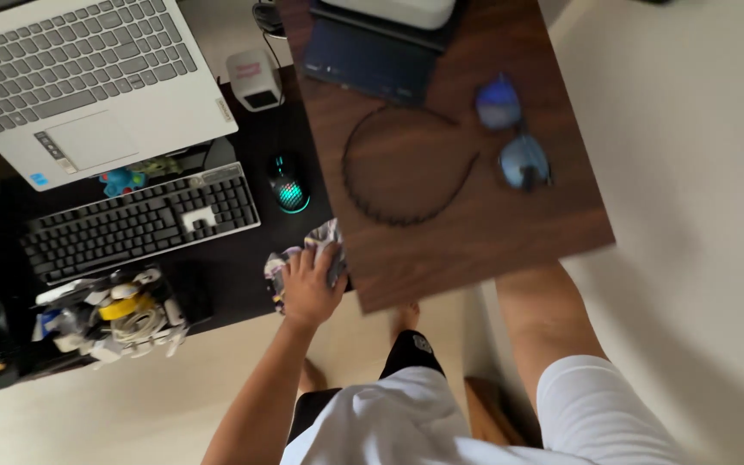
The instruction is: Wiping down laptops and desk equipment with a cloth and organizing objects on the desk.
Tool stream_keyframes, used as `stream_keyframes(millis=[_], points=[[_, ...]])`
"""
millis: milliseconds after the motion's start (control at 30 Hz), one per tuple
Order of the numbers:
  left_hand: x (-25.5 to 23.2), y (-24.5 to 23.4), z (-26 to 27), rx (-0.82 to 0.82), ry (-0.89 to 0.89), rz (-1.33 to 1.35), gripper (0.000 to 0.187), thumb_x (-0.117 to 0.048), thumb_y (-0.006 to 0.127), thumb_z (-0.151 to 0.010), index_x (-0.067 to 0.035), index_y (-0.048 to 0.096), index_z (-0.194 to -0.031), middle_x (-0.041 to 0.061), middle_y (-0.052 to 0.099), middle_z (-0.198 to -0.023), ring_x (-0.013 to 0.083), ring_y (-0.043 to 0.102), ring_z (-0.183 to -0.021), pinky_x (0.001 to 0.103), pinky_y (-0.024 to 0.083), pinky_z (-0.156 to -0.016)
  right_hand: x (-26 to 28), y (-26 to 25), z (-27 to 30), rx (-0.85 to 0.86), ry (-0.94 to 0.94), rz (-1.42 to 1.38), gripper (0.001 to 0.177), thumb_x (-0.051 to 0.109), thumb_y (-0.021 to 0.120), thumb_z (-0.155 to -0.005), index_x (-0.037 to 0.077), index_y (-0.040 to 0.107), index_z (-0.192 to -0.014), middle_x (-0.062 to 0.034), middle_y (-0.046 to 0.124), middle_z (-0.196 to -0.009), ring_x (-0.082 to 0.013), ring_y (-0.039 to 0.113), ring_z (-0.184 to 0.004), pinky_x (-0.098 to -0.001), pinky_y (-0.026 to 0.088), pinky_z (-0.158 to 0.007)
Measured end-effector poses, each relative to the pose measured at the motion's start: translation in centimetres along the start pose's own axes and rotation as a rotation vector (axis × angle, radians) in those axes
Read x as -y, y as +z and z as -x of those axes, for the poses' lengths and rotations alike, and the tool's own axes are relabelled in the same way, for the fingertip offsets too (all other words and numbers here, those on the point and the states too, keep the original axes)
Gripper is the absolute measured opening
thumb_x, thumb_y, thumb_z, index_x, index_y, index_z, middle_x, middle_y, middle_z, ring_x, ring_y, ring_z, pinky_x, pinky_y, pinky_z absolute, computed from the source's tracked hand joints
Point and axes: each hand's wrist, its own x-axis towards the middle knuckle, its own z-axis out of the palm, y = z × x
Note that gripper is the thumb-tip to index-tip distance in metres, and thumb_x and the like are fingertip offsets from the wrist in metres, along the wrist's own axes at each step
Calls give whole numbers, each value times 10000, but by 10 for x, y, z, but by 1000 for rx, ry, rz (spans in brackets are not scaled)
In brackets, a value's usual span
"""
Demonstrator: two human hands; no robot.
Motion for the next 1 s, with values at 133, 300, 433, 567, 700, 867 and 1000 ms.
stream_keyframes(millis=[133,300,433,567,700,867,1000], points=[[-1,14,-3,61,-9,-141,553,-309,739,-733,-132,632,-1246,172,623,-1187,428,551,-1097,577,411,-893,-25,-9,-45,14,23,3,532,327,580,-1061,100,446,-1523,-64,541,-1523,-243,567,-1361,-426,508,-1148],[7,25,5,94,-24,-93,506,-214,672,-765,-83,624,-1252,169,603,-1197,402,537,-1122,542,393,-901,-47,-13,-66,8,24,12,532,325,575,-1073,93,437,-1531,-69,536,-1532,-243,564,-1370,-421,507,-1158],[4,24,5,130,-49,-123,518,-145,637,-741,-103,630,-1258,149,609,-1223,379,537,-1158,529,389,-944,-44,-18,-55,-25,5,44,533,323,571,-1082,87,431,-1538,-73,532,-1539,-243,561,-1377,-418,506,-1167],[6,24,6,122,-58,-114,527,-167,650,-740,-94,630,-1262,156,604,-1216,391,528,-1153,535,379,-933,-42,-17,-45,-47,-24,68,533,321,567,-1092,80,424,-1545,-77,528,-1547,-243,558,-1385,-414,504,-1175],[4,25,7,109,-56,-124,527,-208,679,-718,-133,648,-1238,154,606,-1208,386,534,-1155,529,387,-931,-32,-20,-23,-76,-56,102,534,320,563,-1101,74,418,-1552,-80,524,-1554,-243,555,-1392,-410,503,-1183],[-7,11,-1,63,-61,-87,530,-305,733,-732,-156,658,-1235,142,617,-1154,373,547,-1089,529,397,-883,-2,-24,31,-118,-108,168,534,317,558,-1113,66,410,-1560,-85,519,-1564,-243,551,-1402,-406,502,-1193],[-2,2,11,32,-70,-28,447,-362,756,-796,-180,686,-1197,120,638,-1098,350,579,-1023,514,428,-841,22,-9,85,-134,-159,219,535,316,554,-1122,60,403,-1567,-89,515,-1571,-243,548,-1409,-402,501,-1201]])
